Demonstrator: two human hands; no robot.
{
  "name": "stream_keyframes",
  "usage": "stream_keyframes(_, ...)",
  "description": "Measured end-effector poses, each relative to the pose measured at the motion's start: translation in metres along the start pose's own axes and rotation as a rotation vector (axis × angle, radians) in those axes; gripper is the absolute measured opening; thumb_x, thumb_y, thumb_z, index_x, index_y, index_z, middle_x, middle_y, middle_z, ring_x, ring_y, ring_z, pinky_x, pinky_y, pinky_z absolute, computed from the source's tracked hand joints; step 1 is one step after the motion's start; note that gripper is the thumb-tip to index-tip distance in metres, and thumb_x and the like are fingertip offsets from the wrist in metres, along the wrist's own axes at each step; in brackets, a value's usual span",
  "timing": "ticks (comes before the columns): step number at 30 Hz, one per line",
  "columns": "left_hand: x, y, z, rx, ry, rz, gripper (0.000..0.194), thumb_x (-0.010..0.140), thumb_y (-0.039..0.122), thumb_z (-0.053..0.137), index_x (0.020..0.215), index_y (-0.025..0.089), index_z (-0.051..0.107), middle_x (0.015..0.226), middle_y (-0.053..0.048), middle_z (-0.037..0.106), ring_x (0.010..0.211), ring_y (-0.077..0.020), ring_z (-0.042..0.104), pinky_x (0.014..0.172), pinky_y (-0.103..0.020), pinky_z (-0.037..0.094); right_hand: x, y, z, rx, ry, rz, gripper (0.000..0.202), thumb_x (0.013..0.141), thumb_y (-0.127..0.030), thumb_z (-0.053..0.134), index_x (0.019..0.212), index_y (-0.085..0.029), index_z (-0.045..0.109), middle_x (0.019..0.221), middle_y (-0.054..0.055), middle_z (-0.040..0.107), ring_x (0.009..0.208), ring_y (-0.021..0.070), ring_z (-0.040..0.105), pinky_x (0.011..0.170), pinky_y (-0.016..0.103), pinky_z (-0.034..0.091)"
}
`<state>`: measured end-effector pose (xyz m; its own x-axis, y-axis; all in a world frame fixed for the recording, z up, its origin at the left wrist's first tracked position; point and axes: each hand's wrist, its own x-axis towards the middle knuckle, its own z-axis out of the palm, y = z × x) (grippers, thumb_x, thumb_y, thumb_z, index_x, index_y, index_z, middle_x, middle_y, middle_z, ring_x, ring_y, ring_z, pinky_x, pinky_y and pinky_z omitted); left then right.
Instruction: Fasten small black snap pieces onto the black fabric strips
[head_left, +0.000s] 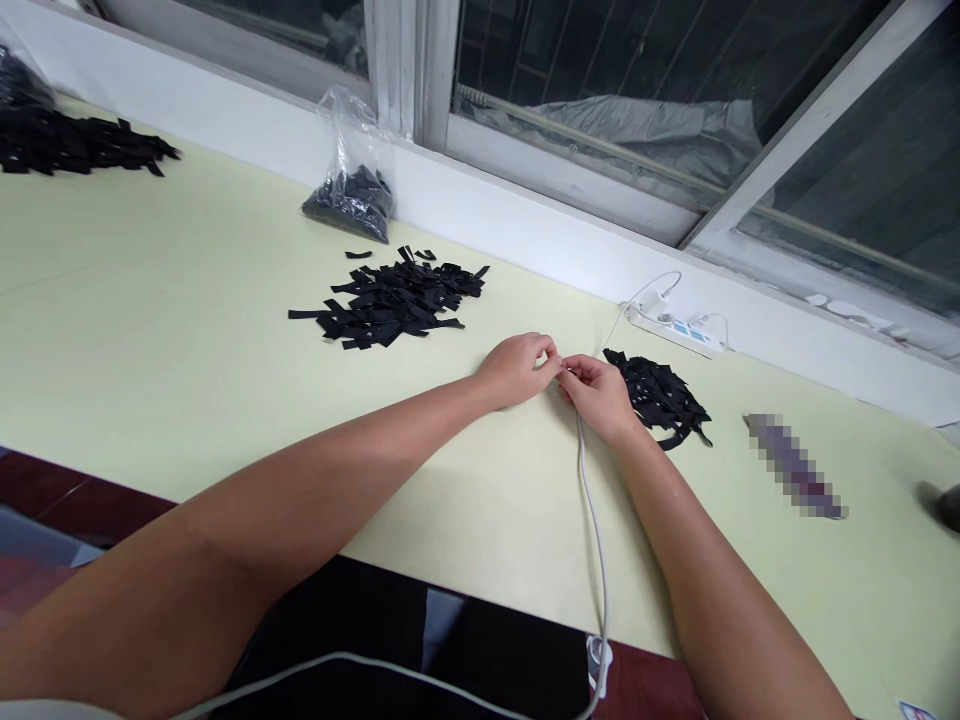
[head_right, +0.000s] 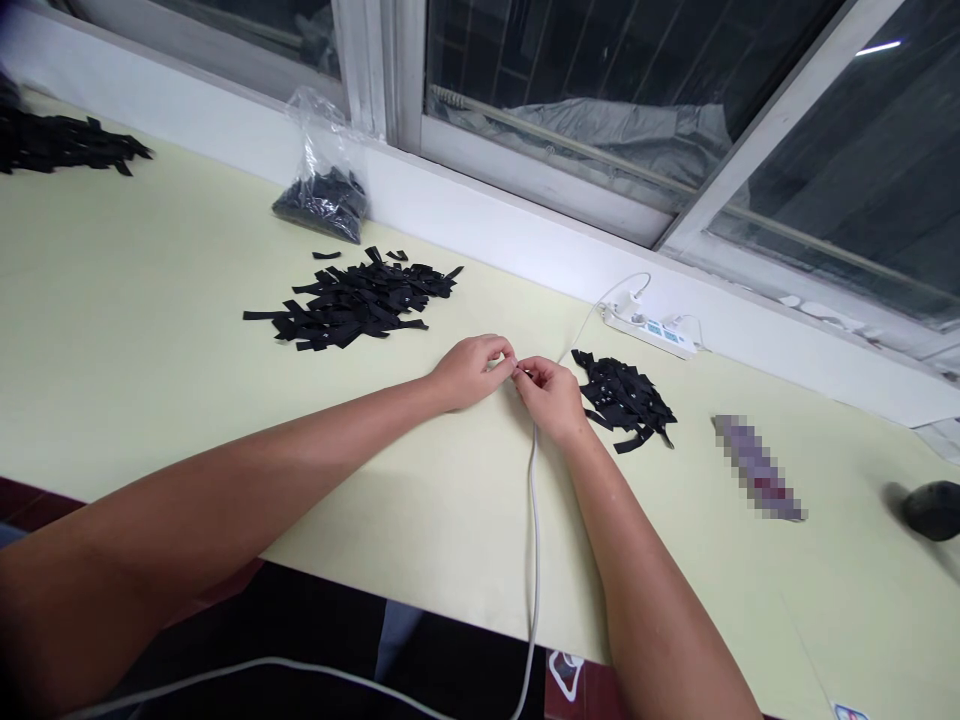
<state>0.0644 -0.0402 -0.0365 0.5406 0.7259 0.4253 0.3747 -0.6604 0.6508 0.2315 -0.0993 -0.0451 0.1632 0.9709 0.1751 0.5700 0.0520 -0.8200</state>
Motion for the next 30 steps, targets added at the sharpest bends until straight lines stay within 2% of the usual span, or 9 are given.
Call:
stream_keyframes(6,0.0001,-0.0037,0.0042,0.009,0.016,0.003,0.012,0.082,0.026,0.053,0.085,0.019,0.063,0.091,-0.004,0.067,0.080,-0.0182,0.058,0.070,-0.031,0.043,-0.0003,-0.0017,0.0010,0.086,0.000,0.022,0.030,0.081,-0.048,0.064,0.086,-0.019,0.070,0.066,0.001,0.062,0.057,0.0134,0.053,0.059,0.028,0.045)
stream_keyframes(14,0.0006,-0.0025,0.0040,0.002,0.002,-0.011,0.013,0.083,0.026,0.052,0.084,0.019,0.063,0.088,-0.004,0.068,0.076,-0.0172,0.057,0.066,-0.030,0.042,0.0008,-0.0072,0.0001,0.170,0.035,0.051,0.037,0.079,-0.054,0.064,0.087,-0.018,0.069,0.070,0.002,0.064,0.057,0.0140,0.055,0.058,0.028,0.046)
stream_keyframes(19,0.0003,-0.0007,0.0031,-0.010,-0.018,-0.024,0.015,0.084,0.028,0.053,0.084,0.018,0.065,0.086,-0.004,0.068,0.073,-0.0168,0.056,0.065,-0.030,0.042,0.0018,-0.0081,0.0002,0.172,0.088,0.081,0.037,0.077,-0.055,0.064,0.087,-0.020,0.068,0.077,0.003,0.066,0.057,0.0145,0.056,0.060,0.030,0.048)
stream_keyframes(30,0.0006,-0.0035,0.0036,-0.064,-0.027,-0.001,0.014,0.082,0.026,0.053,0.083,0.018,0.065,0.083,-0.002,0.067,0.072,-0.0157,0.055,0.067,-0.029,0.041,0.0059,-0.0002,-0.0001,0.342,0.219,0.114,0.032,0.077,-0.051,0.065,0.087,-0.020,0.063,0.089,0.002,0.065,0.056,0.0112,0.056,0.058,0.028,0.048)
